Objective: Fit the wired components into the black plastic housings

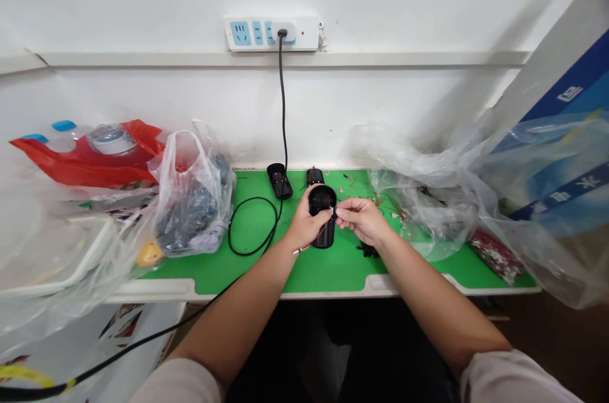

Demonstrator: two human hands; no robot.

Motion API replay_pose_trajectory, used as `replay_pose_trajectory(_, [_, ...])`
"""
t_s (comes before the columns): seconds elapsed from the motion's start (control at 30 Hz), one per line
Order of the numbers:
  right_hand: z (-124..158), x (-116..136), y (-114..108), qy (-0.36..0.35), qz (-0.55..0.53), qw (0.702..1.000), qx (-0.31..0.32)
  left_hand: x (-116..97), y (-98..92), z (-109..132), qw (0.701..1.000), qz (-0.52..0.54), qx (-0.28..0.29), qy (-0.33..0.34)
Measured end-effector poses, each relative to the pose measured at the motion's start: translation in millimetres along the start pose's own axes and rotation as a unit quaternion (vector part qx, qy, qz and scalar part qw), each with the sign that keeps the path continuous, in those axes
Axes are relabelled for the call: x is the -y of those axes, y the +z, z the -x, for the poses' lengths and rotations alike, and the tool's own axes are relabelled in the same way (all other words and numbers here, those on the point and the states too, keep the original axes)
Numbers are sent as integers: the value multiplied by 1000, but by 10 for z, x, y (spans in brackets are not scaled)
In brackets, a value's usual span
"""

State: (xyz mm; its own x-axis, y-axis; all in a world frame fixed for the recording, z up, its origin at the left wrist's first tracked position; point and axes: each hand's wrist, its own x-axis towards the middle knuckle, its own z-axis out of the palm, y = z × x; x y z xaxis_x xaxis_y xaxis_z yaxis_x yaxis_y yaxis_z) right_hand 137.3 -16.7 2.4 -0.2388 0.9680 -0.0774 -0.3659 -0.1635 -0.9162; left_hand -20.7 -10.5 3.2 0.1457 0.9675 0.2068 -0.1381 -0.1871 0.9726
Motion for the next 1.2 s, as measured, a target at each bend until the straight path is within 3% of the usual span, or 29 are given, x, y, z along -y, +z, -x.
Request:
replay_pose_trajectory(0.13, [-7, -38, 8, 11, 19, 1000, -14, -33, 6, 7, 999, -22, -8, 25])
replay_pose_trajectory(0.23, [6, -65, 42, -40, 98, 994, 2, -56, 2, 7, 998, -34, -20, 39])
replay_pose_trajectory(0.33, [33, -82, 101, -132, 246, 960, 36, -39, -15, 2, 998, -43, -32, 42])
replay_pose_trajectory(0.47, [51, -131, 173, -220, 347, 911, 19, 31, -29, -4, 998, -38, -48, 30])
replay_pose_trajectory(0.67, [48, -193, 208, -239, 335, 911, 15, 21, -1, -16, 998, -17, -60, 11])
replay_pose_trajectory(0.87, [81, -179, 253, -249, 326, 912, 9, -102, 33, 5, 994, -37, -70, 79])
replay_pose_trajectory(1.2, [89, -261, 312, -234, 244, 939, -62, -118, 45, 23, 992, -52, -54, 97])
